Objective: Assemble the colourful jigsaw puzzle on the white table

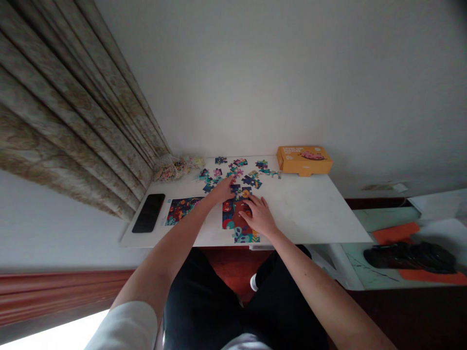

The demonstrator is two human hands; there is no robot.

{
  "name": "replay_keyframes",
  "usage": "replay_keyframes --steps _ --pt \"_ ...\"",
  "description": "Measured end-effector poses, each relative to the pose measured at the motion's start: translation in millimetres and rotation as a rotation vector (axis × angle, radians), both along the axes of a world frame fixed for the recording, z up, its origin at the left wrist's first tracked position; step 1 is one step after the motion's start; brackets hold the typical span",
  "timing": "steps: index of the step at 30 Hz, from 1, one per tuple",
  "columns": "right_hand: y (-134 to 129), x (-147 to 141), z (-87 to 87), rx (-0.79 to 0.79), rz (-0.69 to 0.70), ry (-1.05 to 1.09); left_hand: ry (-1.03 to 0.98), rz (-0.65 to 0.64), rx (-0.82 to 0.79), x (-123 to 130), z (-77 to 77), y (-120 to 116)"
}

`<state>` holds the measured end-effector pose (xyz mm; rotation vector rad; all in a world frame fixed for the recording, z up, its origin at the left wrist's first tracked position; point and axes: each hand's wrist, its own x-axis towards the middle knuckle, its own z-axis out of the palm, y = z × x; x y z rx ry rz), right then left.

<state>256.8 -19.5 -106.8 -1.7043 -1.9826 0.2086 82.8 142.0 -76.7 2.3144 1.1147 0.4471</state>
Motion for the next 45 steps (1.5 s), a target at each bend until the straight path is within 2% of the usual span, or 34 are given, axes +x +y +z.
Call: replay_keyframes --steps 10,18,22,26,33,45 --pt "-1 0 3.7 -0.004 -0.001 -0.005 0.019 -0.183 0.028 -1 -10.5 7" --pt "0 0 2.2 -0.009 0.004 -0.004 0.061 -0.202 0.113 -6 -18.9 -1" --pt "-1 0 3.4 -0.012 0.005 0.000 0.079 -0.211 0.203 -10 -17.7 -13" --pt "-1 0 4.4 -0.010 0.008 0.009 0.119 -0.220 0.273 -15 -15.3 -36" --pt "-1 -1 2.2 0.005 0.011 0.010 0.288 -0.188 0.264 -10 -20.4 -75" --pt "-1 -3 -3.5 0.022 0.003 -0.010 0.301 -0.145 0.261 -6 -23.6 -80"
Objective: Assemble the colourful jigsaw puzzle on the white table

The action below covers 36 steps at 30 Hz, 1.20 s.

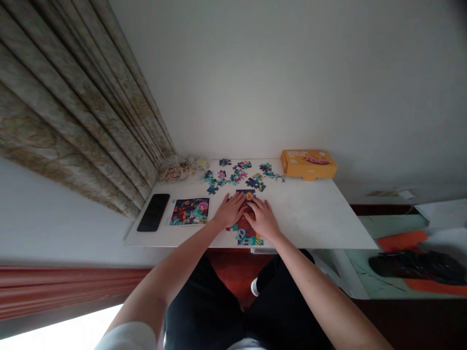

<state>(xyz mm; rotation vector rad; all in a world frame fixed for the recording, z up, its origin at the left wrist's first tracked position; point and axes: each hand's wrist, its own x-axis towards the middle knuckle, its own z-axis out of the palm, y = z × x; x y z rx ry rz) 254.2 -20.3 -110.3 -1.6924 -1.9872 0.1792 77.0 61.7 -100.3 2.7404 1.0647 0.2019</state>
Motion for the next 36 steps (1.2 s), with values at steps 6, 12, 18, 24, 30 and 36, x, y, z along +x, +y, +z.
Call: replay_keyframes --steps 6,12,18,24,30,36 --pt "5 14 -3.2 -0.012 0.021 0.149 -0.078 0.018 -0.008 0 4.4 -5" --pt "-4 48 1.4 -0.028 0.177 0.078 -0.139 0.242 0.056 -26 15.9 4" --pt "-8 49 1.4 -0.052 0.167 -0.016 -0.055 0.089 0.015 -29 9.3 -22" --pt "-8 45 3.6 -0.046 0.161 -0.032 0.002 0.022 0.050 -18 -5.8 -53" --pt "-10 44 4.9 -0.042 0.161 -0.030 -0.031 0.010 0.019 -19 -1.1 -49" --pt "8 54 3.3 0.002 0.117 0.139 -0.102 0.039 0.003 -19 7.4 -54"
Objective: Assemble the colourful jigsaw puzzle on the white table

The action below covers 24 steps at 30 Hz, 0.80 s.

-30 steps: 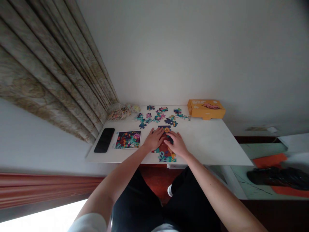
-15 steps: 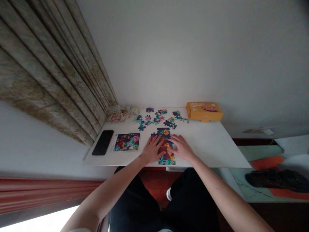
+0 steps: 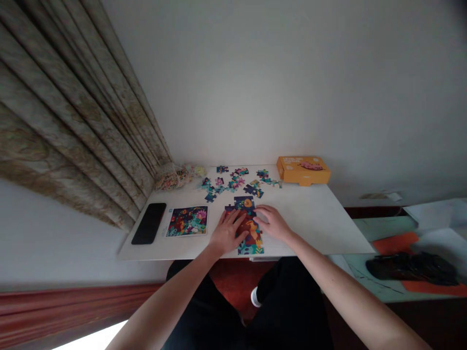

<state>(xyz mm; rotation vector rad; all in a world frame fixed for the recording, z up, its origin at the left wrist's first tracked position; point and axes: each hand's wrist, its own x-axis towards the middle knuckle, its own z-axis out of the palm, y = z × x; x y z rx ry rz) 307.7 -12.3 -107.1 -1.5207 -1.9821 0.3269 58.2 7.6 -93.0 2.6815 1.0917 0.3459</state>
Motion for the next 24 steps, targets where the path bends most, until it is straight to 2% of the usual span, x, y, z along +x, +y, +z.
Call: replay_keyframes --steps 3,6,10,14,19,22,24 --pt "36 7 -0.1 0.015 -0.083 0.060 -0.036 0.006 0.002 -1 3.0 -1" --pt "88 6 1.8 -0.009 -0.144 0.051 -0.065 0.012 0.002 -1 3.0 -2" --pt "158 -8 8.4 -0.102 -0.289 0.056 -0.082 0.018 -0.006 0 0.0 -2" --pt "210 -25 16.8 -0.171 -0.327 -0.035 -0.120 0.018 -0.009 0 -1.2 -4" --pt "249 -31 23.9 -0.307 -0.368 -0.207 -0.177 0.020 -0.026 0 2.2 -5" --pt "257 -21 25.2 -0.361 -0.347 -0.248 -0.183 0.016 -0.040 0 5.5 -4" --pt "255 -9 24.9 -0.334 -0.314 -0.245 -0.182 0.006 -0.052 -1 7.3 -4"
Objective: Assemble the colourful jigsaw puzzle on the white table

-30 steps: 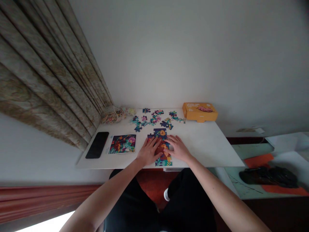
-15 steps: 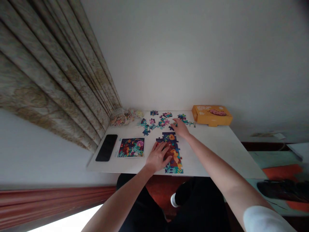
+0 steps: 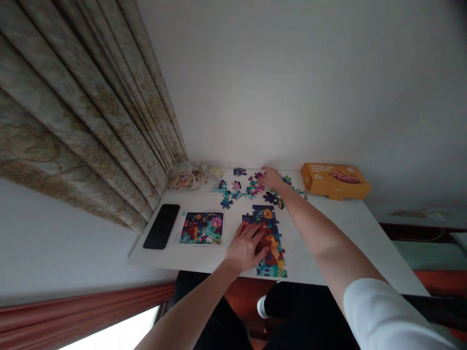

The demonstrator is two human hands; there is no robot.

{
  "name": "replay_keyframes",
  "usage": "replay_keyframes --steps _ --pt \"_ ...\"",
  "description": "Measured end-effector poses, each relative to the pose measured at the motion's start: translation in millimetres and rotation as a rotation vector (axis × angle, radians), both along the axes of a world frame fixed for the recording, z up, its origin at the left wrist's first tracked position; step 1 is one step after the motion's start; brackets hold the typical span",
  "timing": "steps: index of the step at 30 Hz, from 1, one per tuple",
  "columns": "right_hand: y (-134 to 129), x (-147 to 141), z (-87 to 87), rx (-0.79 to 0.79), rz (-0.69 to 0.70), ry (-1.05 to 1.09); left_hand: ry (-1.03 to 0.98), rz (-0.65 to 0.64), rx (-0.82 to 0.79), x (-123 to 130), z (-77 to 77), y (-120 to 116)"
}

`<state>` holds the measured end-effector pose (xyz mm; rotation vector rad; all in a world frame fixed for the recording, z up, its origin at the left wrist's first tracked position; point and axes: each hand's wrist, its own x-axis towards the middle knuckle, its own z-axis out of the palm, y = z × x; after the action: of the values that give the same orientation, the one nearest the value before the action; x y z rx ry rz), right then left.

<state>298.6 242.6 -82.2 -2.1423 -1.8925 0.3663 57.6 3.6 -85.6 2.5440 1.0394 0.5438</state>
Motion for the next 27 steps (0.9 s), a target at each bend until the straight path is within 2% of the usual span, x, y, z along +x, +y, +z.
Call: replay_keyframes --steps 3,6,9,13,16,22,27 --pt "-10 19 -1.4 0.064 0.032 0.100 -0.005 -0.014 -0.009 0 0.4 1" --pt "-25 35 -1.0 0.086 -0.074 0.341 -0.013 -0.009 0.003 0 -2.6 1" --pt "-43 45 2.9 0.104 -0.185 0.681 -0.011 0.018 0.036 0 -7.5 3" --pt "-80 46 11.0 0.170 -0.237 1.112 -0.007 0.049 0.080 0 -13.4 5" --pt "-116 42 16.4 0.188 -0.242 1.321 -0.021 0.061 0.114 1 -16.9 7" --pt "-183 35 20.8 0.262 -0.279 1.424 -0.040 0.080 0.185 1 -22.2 9" --pt "-222 36 13.1 0.267 -0.318 1.407 -0.070 0.080 0.207 1 -21.0 9"
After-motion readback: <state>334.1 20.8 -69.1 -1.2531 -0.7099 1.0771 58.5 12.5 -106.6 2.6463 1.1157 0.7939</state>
